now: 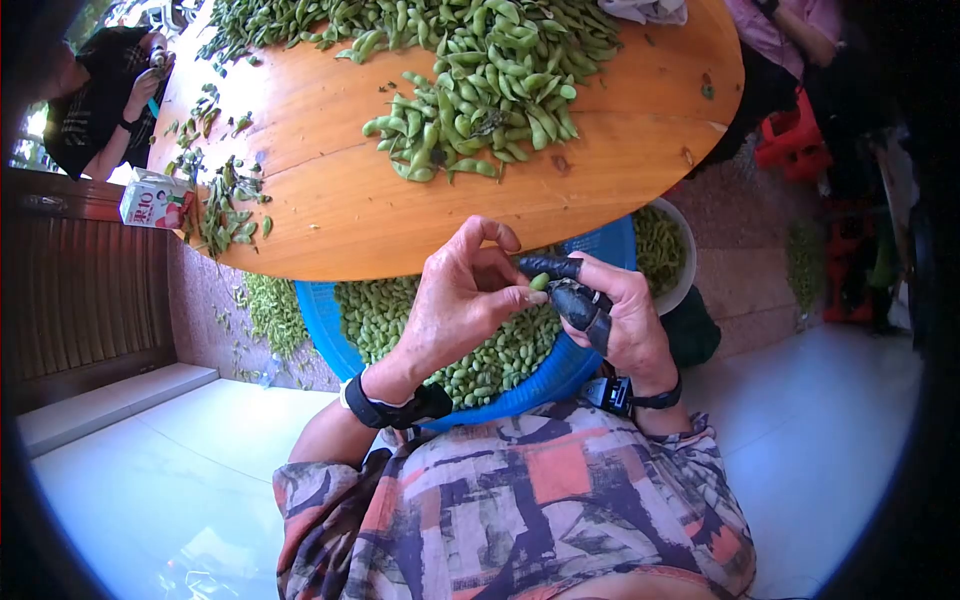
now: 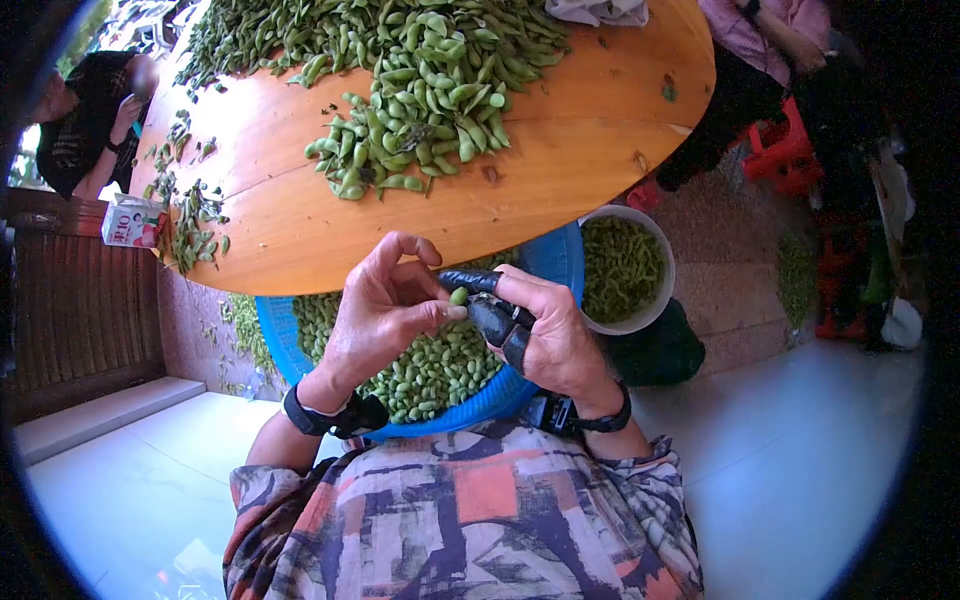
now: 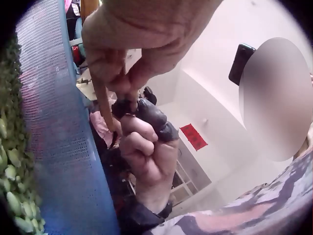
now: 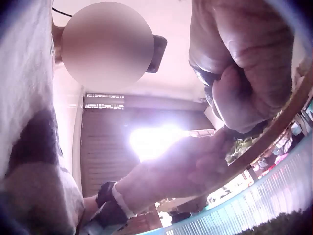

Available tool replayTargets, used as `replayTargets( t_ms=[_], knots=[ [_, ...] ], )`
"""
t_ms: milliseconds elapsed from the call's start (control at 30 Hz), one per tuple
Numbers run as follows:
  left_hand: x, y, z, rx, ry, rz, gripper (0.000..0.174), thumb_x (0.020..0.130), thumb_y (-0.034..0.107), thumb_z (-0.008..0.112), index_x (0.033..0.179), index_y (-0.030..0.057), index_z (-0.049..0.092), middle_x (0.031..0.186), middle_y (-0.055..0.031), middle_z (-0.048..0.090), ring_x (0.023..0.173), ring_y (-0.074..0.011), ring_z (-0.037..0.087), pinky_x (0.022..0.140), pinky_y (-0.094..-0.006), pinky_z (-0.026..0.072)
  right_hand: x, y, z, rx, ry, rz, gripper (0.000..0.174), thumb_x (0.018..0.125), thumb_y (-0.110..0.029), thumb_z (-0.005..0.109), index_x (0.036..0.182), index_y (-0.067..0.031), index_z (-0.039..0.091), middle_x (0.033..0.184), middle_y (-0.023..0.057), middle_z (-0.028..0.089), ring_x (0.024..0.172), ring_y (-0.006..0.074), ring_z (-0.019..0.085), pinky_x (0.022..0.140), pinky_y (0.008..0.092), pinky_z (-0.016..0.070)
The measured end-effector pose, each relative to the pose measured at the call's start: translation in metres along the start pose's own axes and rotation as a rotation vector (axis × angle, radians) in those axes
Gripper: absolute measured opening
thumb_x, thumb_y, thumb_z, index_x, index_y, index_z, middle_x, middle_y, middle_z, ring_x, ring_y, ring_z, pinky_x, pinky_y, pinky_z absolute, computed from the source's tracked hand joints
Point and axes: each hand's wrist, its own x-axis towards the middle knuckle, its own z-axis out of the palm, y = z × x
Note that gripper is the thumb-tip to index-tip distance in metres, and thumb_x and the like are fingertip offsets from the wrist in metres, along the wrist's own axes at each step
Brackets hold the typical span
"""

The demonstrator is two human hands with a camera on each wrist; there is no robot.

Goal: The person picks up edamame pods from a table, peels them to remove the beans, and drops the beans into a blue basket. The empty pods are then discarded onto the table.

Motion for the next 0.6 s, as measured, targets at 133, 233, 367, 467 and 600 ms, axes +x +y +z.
replayTargets(
  t_ms=[133,233,367,467,600],
  knots=[
    [-0.001,-0.006,0.002,-0.199,-0.039,-0.019,0.041,0.077,-0.007,0.073,0.107,0.0036,0.048,0.073,-0.0026,0.062,0.065,-0.0072,0.06,0.059,-0.0204,0.047,0.001,0.01,-0.01,0.117,-0.083,-0.039,0.025,0.084,-0.002,0.06,0.108,0.0006,0.066,0.075,-0.0002,0.052,0.06,0.0075,0.049,0.052,0.0216,0.0366],
    [-0.003,-0.012,0.004,-0.469,-0.173,-0.113,0.046,0.075,-0.002,0.078,0.112,0.005,0.052,0.073,0.0002,0.062,0.06,-0.009,0.059,0.052,-0.0201,0.0421,0.001,0.015,-0.012,0.614,-0.194,0.121,0.03,0.09,-0.014,0.058,0.111,0.0074,0.062,0.06,-0.0043,0.045,0.048,0.0036,0.04,0.043,0.0197,0.0261],
    [-0.004,-0.02,0.004,-0.557,-0.246,-0.118,0.04,0.08,0.0,0.075,0.113,0.0041,0.052,0.076,0.0016,0.062,0.063,-0.0073,0.059,0.052,-0.0181,0.04,-0.001,0.014,-0.013,0.543,-0.235,0.101,0.025,0.091,-0.013,0.058,0.109,0.0031,0.064,0.065,-0.0044,0.047,0.051,0.0029,0.042,0.044,0.0197,0.0283],
    [-0.008,-0.016,0.005,-0.374,-0.165,-0.145,0.035,0.082,0.002,0.074,0.11,0.0045,0.054,0.081,0.0011,0.062,0.063,-0.0066,0.056,0.051,-0.019,0.039,-0.003,0.01,-0.008,0.091,-0.124,0.022,0.02,0.086,-0.008,0.062,0.103,0.0007,0.065,0.069,0.001,0.053,0.055,0.0112,0.05,0.049,0.0251,0.0368],
    [-0.015,-0.028,0.003,-0.021,-0.164,-0.047,0.026,0.086,0.009,0.073,0.106,0.0022,0.058,0.083,-0.0006,0.066,0.068,-0.0041,0.057,0.056,-0.02,0.0453,-0.005,0.013,-0.002,-0.349,-0.099,-0.25,0.021,0.072,0.0,0.065,0.093,0.0025,0.061,0.077,0.0163,0.057,0.072,0.0333,0.059,0.066,0.0362,0.0453]
  ],
)
